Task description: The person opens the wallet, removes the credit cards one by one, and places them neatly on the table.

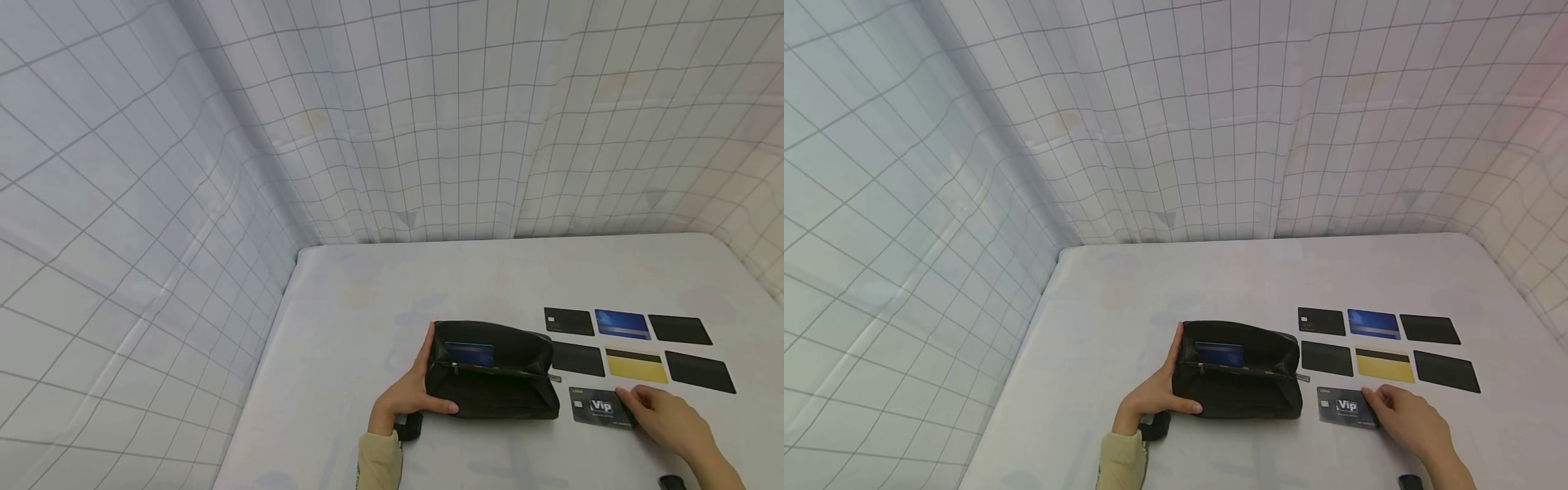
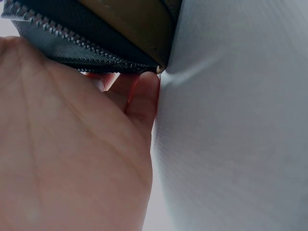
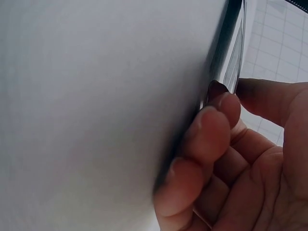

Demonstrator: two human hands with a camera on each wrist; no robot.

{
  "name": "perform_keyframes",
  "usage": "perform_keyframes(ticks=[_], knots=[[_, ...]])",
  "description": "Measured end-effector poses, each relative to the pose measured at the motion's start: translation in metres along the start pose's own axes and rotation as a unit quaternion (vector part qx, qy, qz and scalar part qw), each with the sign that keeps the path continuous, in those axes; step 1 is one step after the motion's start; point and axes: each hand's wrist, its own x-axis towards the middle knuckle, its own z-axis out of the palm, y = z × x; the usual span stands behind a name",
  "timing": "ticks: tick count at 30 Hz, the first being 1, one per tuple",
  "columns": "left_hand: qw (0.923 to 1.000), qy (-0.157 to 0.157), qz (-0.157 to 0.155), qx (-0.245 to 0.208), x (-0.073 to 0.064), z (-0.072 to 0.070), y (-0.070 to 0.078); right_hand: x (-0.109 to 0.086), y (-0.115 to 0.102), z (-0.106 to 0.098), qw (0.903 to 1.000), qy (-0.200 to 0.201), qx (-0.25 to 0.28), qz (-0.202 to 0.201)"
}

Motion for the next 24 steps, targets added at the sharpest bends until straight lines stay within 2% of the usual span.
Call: perform_keyframes(ticks=[13,24], knots=[[0.9999,0.009,0.002,-0.007,0.0004,0.0004,-0.0032,-0.0003,0.0004,0.0010,0.9996,0.013,0.024,-0.006],[0.9999,0.011,0.001,-0.008,0.0002,0.0017,-0.0040,-0.0005,-0.0001,0.0014,0.9993,0.003,0.034,0.018]])
